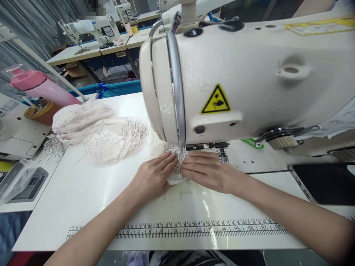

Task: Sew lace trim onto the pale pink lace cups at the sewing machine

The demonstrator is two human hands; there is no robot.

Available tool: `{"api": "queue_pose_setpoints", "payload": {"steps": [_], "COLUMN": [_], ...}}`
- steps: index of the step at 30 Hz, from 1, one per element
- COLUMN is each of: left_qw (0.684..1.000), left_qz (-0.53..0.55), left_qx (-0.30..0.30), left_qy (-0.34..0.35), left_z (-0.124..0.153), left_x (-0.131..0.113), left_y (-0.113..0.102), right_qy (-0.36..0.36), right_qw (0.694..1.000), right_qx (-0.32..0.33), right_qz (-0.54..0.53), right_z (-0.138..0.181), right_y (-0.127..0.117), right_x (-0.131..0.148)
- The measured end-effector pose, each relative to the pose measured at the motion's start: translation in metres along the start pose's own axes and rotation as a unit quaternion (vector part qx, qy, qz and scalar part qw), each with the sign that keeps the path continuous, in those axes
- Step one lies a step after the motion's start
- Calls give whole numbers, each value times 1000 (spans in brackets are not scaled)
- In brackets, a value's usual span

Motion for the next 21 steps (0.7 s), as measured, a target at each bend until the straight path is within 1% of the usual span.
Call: {"api": "queue_pose_setpoints", "payload": {"steps": [5, 8, 12, 16, 21], "left_qw": [1000, 999, 998, 997, 996], "left_qz": [-19, -38, -58, -69, -79], "left_qx": [-2, -2, -7, -10, -10], "left_qy": [-10, -8, -12, -18, -31], "left_z": [-1, -3, -5, -7, -8], "left_x": [-1, -2, -4, -5, -6], "left_y": [2, 3, 4, 5, 7], "right_qy": [14, 22, 22, 51, 58], "right_qw": [1000, 999, 999, 996, 995], "right_qx": [6, 2, 2, 10, -23], "right_qz": [23, 32, 40, 77, 81], "right_z": [2, 0, -2, -1, -3], "right_y": [7, 7, 3, -4, -13], "right_x": [-4, -7, -8, -11, -15]}}
Point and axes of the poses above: each hand's wrist, its own z-axis away from the middle knuckle, its own y-axis out of the palm, x = y × z, the point moved 7 cm from there along -z, towards the middle knuckle, and after that the axes turned 6 degrees about z, right-handed, at the moved point
